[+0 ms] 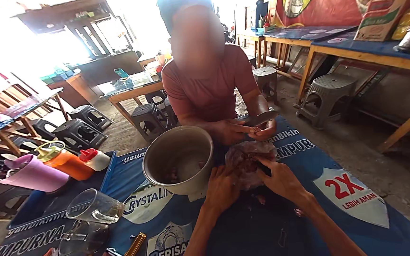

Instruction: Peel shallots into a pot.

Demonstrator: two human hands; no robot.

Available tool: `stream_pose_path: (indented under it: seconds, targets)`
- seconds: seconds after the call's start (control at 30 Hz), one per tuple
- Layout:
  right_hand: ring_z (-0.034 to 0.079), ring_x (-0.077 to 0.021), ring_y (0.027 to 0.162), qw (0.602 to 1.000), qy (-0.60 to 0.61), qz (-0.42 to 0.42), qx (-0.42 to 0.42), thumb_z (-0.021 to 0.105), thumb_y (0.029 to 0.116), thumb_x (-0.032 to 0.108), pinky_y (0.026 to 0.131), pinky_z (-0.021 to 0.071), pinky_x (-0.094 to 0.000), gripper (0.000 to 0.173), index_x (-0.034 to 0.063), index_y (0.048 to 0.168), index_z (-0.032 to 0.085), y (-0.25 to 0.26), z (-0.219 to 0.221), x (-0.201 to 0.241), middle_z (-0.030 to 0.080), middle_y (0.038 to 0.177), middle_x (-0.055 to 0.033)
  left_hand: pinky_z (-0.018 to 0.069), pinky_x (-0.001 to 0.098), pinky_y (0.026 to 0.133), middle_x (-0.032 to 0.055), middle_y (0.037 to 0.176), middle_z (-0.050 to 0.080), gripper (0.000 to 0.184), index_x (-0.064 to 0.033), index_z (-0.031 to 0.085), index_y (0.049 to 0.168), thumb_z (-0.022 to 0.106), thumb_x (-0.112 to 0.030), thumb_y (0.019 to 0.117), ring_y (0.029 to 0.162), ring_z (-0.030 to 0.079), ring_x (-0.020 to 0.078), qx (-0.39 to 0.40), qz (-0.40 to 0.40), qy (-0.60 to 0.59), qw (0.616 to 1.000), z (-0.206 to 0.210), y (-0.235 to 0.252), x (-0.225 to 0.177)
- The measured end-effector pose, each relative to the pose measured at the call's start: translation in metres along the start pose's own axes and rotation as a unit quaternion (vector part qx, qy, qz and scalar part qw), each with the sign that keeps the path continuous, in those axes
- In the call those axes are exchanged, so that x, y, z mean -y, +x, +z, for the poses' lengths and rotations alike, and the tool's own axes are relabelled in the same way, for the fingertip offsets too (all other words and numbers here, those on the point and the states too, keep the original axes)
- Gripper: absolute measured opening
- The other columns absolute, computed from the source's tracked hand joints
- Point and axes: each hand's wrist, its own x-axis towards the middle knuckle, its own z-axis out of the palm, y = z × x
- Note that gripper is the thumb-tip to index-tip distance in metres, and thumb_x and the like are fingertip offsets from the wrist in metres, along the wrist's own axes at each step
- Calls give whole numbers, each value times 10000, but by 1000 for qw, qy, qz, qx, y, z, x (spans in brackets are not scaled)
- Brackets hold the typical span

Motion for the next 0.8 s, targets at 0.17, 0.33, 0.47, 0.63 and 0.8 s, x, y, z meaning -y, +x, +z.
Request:
stream_pose_path:
  seconds: [0.17,0.33,0.47,0.63,0.8]
  targets:
    - [651,-383,1148,1000,1,7,16,543,1014,268,967,485,-581,499,122,1491,539,0,-1,1,679,1258,-201,485,499,910,94,804,728,535,-72,775,882,434,-438,1070,831,687,303,-115,-20,16,993,5,2,1]
    - [630,-374,1197,1000,0,10,27,533,1031,301,1003,467,-576,494,120,1491,537,0,0,-2,661,1303,-193,593,446,848,170,1051,737,286,20,701,1210,595,-124,987,935,729,286,-142,-121,-105,977,-10,-5,-2]
    - [654,-373,1139,1000,14,6,0,547,1026,293,961,483,-584,436,79,1400,613,-1,0,-1,688,1226,-197,587,495,812,167,1004,744,282,1,733,1142,615,-207,993,884,734,309,-9,-190,-84,978,-36,-30,-9]
    - [674,-349,923,999,22,-4,-36,567,1012,291,804,509,-557,339,17,1170,690,-1,-4,-2,696,985,-195,590,464,672,154,946,716,239,-26,743,968,704,-254,907,859,715,322,-95,-92,-3,991,-9,-60,-25]
    - [678,-323,939,998,35,-11,-41,569,1016,295,826,514,-534,341,23,1175,698,-1,-2,-6,705,1011,-180,586,505,777,221,1024,699,290,34,724,1098,711,-186,909,977,694,401,-22,-91,-9,996,19,-55,-62]
